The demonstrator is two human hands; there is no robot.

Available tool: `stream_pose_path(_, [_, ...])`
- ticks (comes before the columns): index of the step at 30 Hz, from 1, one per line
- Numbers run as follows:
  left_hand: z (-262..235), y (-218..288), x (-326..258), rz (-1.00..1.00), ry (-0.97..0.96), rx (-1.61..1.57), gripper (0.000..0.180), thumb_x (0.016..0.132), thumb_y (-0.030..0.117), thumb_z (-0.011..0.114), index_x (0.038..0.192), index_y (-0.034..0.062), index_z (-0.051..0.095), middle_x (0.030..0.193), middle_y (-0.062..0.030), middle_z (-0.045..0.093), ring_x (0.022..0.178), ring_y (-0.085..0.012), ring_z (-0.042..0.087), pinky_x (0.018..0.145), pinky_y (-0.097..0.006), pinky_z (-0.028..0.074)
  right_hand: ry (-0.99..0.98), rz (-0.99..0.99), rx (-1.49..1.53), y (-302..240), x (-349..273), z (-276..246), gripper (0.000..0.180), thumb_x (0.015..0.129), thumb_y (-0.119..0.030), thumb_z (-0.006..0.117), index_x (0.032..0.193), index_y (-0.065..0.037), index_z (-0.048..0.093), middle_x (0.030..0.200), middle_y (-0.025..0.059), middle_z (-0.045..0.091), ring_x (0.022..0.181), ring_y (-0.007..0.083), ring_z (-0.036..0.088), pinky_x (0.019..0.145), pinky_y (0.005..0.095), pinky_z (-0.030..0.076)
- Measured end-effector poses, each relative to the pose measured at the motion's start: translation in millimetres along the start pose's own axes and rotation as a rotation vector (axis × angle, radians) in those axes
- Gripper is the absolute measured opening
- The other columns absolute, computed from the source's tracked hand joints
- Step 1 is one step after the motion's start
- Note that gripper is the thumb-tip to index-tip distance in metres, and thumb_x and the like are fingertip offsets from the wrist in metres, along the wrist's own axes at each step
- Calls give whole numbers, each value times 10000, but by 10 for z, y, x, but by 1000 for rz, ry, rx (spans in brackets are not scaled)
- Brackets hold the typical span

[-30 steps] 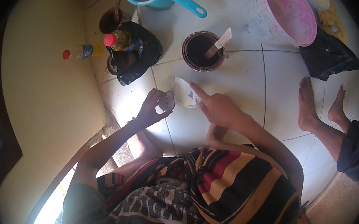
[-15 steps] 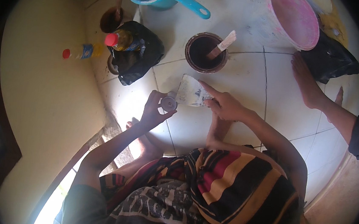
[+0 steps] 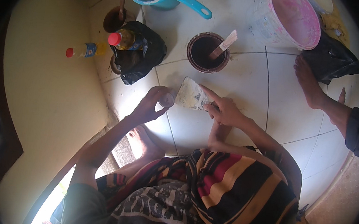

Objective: The person pours yellow paint into a small container of brown paint, stirs the mixture with a wooden stick, and then uses a brush to apply the paint to a piece of paper.

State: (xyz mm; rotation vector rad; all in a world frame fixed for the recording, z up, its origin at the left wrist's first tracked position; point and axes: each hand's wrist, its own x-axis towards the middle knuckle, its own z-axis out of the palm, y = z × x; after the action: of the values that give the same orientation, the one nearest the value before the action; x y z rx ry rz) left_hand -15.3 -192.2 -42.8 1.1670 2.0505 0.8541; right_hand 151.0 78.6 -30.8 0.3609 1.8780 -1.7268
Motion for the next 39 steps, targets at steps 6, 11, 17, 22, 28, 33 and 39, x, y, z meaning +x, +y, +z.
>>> stream_pose_path(6, [287,26,-61,-228,224,-145,623,684,116,882,1191,33,528,1176,-135,496,1068,-281,616,834,-378,629,129,-134,-342,-271,-139,80,726,919,-102,551,1564,-176,228,705,165,609,629,367,569,772,467,458])
stream_pose_path(11, [453,185,29,-293,308,-178,605,688,159,888,1116,14,486,1114,-142,488,1000,-287,623,816,-390,627,252,-228,-453,-372,-215,96,731,911,-87,559,1562,-173,238,719,171,616,659,386,571,815,482,440])
stream_pose_path(17, [543,195,82,-312,323,-154,611,697,185,887,1085,7,450,1087,-147,477,974,-291,622,796,-390,624,255,-276,-502,-403,-234,144,722,904,-73,572,1552,-186,275,714,191,614,660,382,572,828,470,455])
stream_pose_path(22, [554,206,93,-303,329,-151,610,697,188,888,1076,4,447,1071,-150,477,955,-290,624,789,-392,626,257,-253,-545,-451,-251,132,712,909,-77,572,1550,-186,282,697,185,599,669,368,568,816,469,469])
stream_pose_path(28, [566,207,94,-310,325,-163,613,694,185,888,1074,-3,446,1071,-154,477,957,-294,628,769,-394,630,244,-246,-594,-522,-262,137,683,916,-64,572,1537,-186,316,778,173,576,690,357,575,713,453,508])
stream_pose_path(33, [562,201,100,-304,323,-152,611,696,182,886,1076,-4,446,1073,-150,479,960,-296,633,772,-395,631,250,-242,-601,-553,-260,125,683,910,-49,580,1531,-185,332,813,169,570,690,353,581,659,441,524])
stream_pose_path(39, [569,211,115,-293,332,-175,607,698,177,882,1080,-7,447,1060,-155,476,931,-302,617,757,-396,595,235,-255,-625,-558,-255,119,685,905,-46,584,1528,-187,337,823,166,568,714,353,587,666,448,528])
